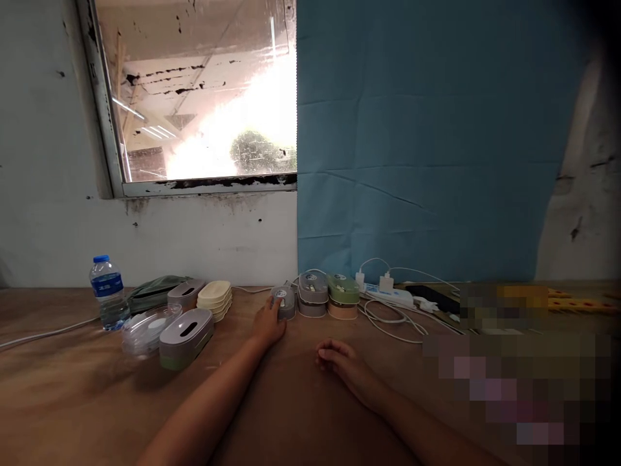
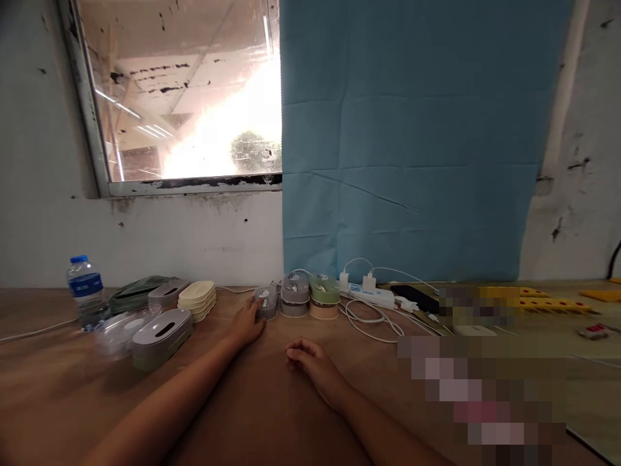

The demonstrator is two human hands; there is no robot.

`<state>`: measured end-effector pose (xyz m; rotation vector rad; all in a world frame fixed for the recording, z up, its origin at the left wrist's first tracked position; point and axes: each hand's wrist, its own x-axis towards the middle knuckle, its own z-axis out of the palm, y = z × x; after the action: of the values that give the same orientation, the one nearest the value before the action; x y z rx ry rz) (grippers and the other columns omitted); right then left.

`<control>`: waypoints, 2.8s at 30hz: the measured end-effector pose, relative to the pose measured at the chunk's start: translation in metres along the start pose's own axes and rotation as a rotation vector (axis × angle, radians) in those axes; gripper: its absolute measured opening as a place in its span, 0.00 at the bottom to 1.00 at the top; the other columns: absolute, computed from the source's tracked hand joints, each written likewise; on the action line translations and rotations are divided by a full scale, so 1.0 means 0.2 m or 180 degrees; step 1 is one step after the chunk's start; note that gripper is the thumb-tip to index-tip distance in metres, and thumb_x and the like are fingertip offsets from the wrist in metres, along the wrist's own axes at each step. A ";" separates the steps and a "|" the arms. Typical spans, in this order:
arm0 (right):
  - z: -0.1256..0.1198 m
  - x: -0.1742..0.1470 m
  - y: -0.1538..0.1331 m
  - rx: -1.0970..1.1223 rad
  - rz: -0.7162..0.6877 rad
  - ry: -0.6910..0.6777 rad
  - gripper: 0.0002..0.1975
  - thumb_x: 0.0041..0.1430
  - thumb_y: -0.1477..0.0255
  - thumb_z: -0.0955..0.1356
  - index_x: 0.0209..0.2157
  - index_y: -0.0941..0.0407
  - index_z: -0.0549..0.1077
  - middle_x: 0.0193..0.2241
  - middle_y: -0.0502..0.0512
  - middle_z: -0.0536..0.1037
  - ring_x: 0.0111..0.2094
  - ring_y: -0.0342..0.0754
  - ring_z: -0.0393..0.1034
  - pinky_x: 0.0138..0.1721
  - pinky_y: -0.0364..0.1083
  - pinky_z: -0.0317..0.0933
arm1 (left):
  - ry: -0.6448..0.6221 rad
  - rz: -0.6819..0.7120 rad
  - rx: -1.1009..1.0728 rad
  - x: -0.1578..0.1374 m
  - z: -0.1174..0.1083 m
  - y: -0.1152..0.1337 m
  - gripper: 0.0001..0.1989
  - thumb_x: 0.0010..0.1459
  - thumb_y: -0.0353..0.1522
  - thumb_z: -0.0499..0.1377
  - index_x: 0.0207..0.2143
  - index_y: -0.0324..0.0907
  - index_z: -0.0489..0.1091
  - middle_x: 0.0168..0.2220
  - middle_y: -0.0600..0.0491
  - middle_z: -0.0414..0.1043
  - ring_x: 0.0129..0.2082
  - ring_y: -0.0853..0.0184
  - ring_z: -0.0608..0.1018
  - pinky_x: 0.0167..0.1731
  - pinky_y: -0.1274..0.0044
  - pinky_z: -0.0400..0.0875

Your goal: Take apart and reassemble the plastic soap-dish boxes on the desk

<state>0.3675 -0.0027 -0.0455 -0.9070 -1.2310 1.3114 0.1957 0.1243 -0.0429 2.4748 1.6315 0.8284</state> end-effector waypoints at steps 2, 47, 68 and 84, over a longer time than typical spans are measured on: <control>0.00 0.00 0.00 0.0020 -0.0010 0.0021 0.06 0.44 0.70 0.69 0.25 0.57 0.70 0.21 0.47 0.70 0.25 0.41 0.64 0.30 0.42 0.56 | 0.0031 0.0002 -0.0110 -0.08 -0.03 -0.01 0.28 0.51 0.34 0.52 0.55 0.40 0.52 0.59 0.42 0.45 0.54 0.56 0.61 0.51 0.69 0.56; 0.02 -0.09 -0.01 -0.1642 -0.0501 -0.1226 0.48 0.37 0.68 0.74 0.56 0.54 0.45 0.57 0.64 0.54 0.55 0.54 0.53 0.56 0.54 0.46 | -0.0507 0.0511 -0.2453 -0.60 -0.36 -0.15 0.19 0.60 0.43 0.41 0.39 0.39 0.61 0.35 0.51 0.67 0.33 0.68 0.70 0.36 0.76 0.64; 0.06 -0.11 -0.10 -0.2299 -0.1167 -0.1521 0.33 0.39 0.64 0.73 0.50 0.52 0.64 0.53 0.59 0.60 0.55 0.55 0.52 0.55 0.54 0.46 | 0.0164 -0.0203 -0.2629 -0.54 -0.32 -0.24 0.27 0.51 0.40 0.56 0.53 0.42 0.55 0.57 0.42 0.53 0.33 0.66 0.75 0.28 0.75 0.71; 0.07 -0.12 -0.10 -0.2527 -0.0903 -0.1531 0.27 0.37 0.64 0.74 0.43 0.51 0.70 0.54 0.57 0.59 0.54 0.57 0.53 0.54 0.54 0.47 | -0.0364 0.1282 -0.1132 -0.57 -0.41 -0.20 0.12 0.58 0.32 0.47 0.37 0.42 0.69 0.39 0.50 0.69 0.38 0.68 0.72 0.40 0.77 0.66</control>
<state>0.3617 -0.0297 -0.0273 -0.9181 -2.2552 0.8161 0.0910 0.0226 -0.0314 2.5551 0.8660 0.9001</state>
